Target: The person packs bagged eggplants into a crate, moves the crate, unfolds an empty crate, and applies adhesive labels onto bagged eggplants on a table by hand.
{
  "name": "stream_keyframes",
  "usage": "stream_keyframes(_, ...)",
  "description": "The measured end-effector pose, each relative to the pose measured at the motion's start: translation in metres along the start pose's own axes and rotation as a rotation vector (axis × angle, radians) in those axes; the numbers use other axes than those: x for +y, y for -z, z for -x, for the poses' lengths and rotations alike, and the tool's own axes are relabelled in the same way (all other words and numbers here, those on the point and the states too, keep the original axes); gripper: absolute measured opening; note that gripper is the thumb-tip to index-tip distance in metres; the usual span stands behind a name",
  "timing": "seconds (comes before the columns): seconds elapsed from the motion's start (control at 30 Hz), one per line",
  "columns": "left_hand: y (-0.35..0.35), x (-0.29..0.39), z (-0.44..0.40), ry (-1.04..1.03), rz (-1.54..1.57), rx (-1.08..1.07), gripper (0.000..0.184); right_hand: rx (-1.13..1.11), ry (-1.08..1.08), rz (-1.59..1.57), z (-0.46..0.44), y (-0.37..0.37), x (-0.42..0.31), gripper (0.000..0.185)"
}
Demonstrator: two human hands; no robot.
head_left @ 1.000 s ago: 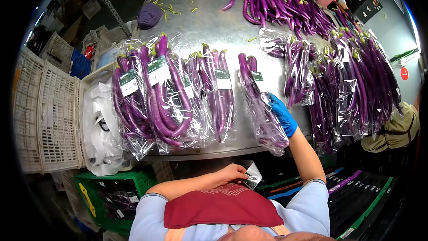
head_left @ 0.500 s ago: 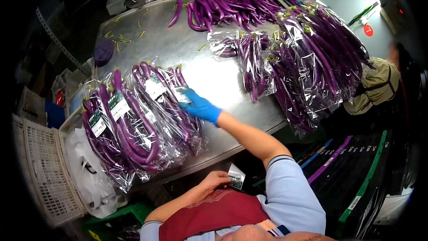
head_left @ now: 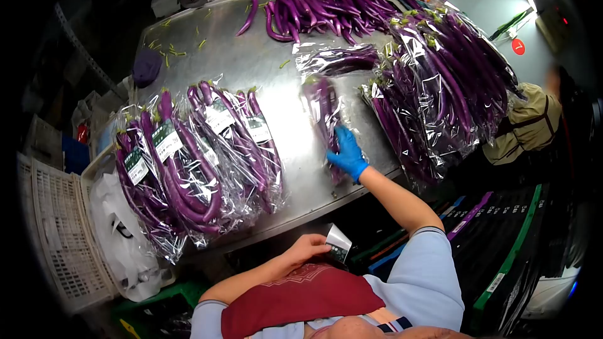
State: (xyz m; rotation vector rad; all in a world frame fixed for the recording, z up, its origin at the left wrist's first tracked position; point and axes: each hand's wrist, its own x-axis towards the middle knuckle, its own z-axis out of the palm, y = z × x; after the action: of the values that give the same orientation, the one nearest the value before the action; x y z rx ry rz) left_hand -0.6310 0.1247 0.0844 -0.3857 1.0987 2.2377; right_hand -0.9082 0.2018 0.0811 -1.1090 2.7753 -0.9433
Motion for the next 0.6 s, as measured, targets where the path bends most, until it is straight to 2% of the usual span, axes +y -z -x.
stream_keyframes(0.1,-0.009,0.003,-0.001,-0.027,-0.025,0.008,0.019,-0.212,0.096,-0.232,0.018,0.0,-0.036,0.07)
stream_keyframes(0.17,-0.015,0.007,-0.003,-0.104,0.036,0.046,0.018,-0.292,0.209,-0.139,0.016,-0.004,-0.051,0.066)
stream_keyframes(0.23,-0.02,0.023,-0.001,-0.144,0.001,0.124,0.018,-0.196,0.273,-0.077,0.015,0.004,-0.068,0.065)
stream_keyframes(0.27,-0.018,0.027,-0.006,-0.224,0.025,0.121,0.019,-0.24,0.392,0.178,0.014,0.034,-0.101,0.06)
stream_keyframes(0.3,-0.017,0.027,-0.008,-0.289,0.057,0.117,0.019,-0.384,0.509,-0.004,0.01,0.049,-0.11,0.05)
stream_keyframes(0.37,-0.021,0.046,-0.001,-0.265,0.096,0.208,0.02,-1.065,0.025,-0.53,0.022,0.068,-0.118,0.041)
stream_keyframes(0.4,-0.02,0.05,0.001,-0.292,0.16,0.146,0.019,-1.225,-0.048,-0.497,0.028,0.078,-0.121,0.04)
stream_keyframes(0.43,-0.017,0.052,0.003,-0.333,0.219,0.084,0.018,-1.269,-0.052,-0.295,0.032,0.09,-0.128,0.04)
stream_keyframes(0.5,-0.018,0.049,0.005,-0.336,0.205,0.055,0.02,-1.352,-0.059,-0.177,0.031,0.101,-0.129,0.037)
stream_keyframes(0.6,-0.022,0.031,0.003,-0.228,0.161,-0.025,0.025,-1.309,-0.019,-0.285,0.034,0.109,-0.129,0.033)
